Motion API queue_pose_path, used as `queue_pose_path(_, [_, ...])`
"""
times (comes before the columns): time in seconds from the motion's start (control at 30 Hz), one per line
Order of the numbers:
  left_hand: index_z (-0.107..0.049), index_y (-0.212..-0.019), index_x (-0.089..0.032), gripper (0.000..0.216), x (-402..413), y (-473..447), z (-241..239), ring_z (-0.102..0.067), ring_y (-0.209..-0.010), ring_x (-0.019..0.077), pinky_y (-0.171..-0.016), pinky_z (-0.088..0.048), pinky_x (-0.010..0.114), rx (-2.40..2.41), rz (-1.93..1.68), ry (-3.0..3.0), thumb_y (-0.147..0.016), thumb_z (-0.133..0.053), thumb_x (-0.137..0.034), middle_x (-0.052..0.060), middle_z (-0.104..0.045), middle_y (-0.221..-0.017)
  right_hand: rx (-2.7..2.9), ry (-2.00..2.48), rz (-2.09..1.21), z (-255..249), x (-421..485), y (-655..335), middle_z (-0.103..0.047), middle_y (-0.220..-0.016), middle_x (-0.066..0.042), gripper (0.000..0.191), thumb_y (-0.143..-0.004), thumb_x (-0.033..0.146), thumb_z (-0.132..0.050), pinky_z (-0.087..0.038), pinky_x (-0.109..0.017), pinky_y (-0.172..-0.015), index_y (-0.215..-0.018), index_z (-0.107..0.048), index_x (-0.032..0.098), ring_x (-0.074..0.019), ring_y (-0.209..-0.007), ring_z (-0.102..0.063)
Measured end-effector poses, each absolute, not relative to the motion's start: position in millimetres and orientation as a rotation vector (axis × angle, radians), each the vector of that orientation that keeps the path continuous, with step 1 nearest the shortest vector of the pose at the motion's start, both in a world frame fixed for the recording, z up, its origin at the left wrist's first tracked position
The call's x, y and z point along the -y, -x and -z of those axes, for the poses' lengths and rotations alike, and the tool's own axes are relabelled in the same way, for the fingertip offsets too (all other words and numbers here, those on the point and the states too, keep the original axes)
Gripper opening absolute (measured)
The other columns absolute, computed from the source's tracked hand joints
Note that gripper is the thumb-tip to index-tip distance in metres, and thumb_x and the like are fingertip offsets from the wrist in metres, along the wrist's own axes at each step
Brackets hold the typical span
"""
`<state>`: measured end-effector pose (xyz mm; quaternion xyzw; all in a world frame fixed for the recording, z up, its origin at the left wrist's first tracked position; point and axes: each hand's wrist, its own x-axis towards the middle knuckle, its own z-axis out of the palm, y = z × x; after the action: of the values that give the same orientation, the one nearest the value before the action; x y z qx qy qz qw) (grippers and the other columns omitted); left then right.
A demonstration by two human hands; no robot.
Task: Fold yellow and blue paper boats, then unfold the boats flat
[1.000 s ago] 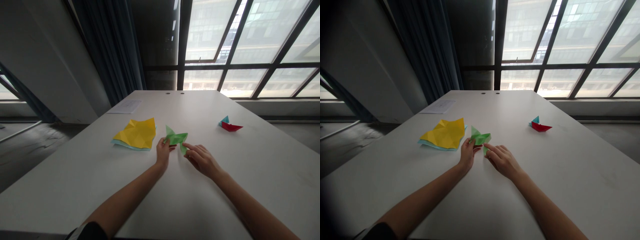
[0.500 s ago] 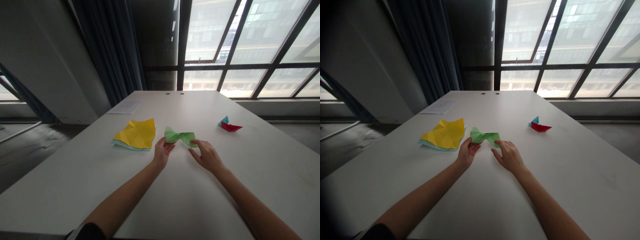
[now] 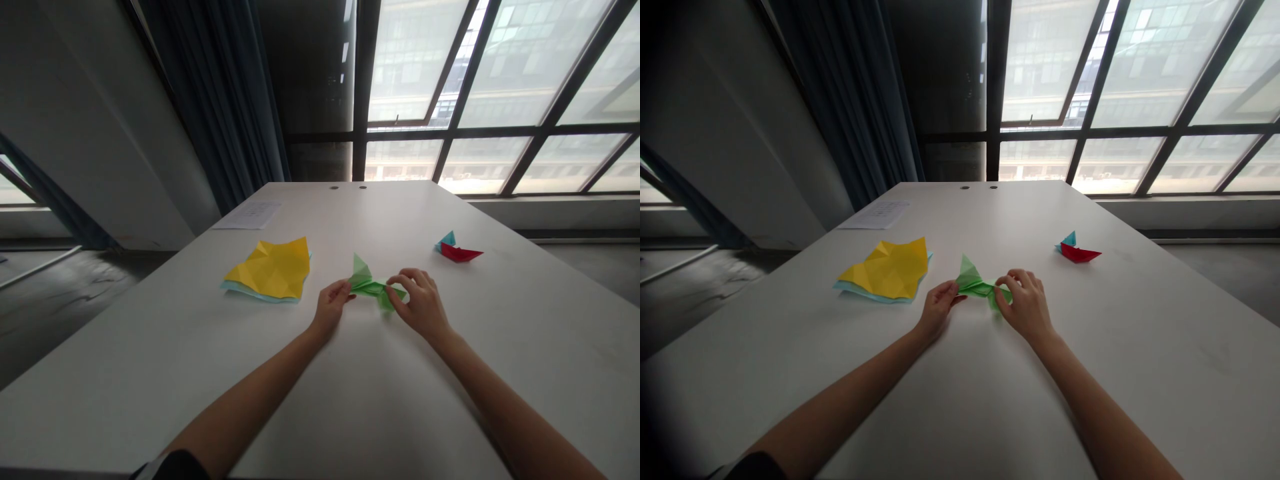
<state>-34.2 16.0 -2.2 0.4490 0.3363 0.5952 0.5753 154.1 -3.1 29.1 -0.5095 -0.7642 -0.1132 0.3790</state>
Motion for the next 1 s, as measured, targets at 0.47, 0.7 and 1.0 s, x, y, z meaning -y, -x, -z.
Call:
queue_pose_path(0.47, [-0.062,-0.097,-0.015,0.045,-11,33,1,-0.06,-0.084,0.0173,-0.076,-0.047,0.029,-0.678,-1.231,-1.14,-0.056,-0.077,-0.025,0.007,-0.066,-0.092,2.086,1.327,-0.052,-27,9,-144,-0.062,-0.065,0.0,0.019,-0.083,0.032,-0.048,-0.04,-0.025,-0.061,-0.087,-0.063,0.021,-0.0134,-0.062,-0.056])
queue_pose_path(0.7, [-0.061,-0.074,-0.01,0.032,-17,31,4,-0.06,-0.065,0.015,-0.067,-0.05,0.03,-0.789,-1.316,-0.892,-0.062,-0.071,-0.038,0.005,-0.064,-0.07,2.062,1.271,-0.263,-25,7,-143,-0.061,-0.071,-0.001,0.018,-0.083,0.031,-0.049,-0.041,-0.023,-0.059,-0.077,-0.062,0.021,-0.0126,-0.064,-0.055])
queue_pose_path(1.0, [-0.06,-0.08,-0.011,0.033,-22,34,3,-0.06,-0.064,0.0124,-0.062,-0.049,0.024,-0.733,-1.291,-0.821,-0.065,-0.069,-0.039,0.004,-0.063,-0.071,1.911,1.259,-0.412,-22,4,-141,-0.06,-0.066,-0.001,0.016,-0.082,0.027,-0.048,-0.042,-0.025,-0.057,-0.081,-0.062,0.019,-0.0122,-0.058,-0.053])
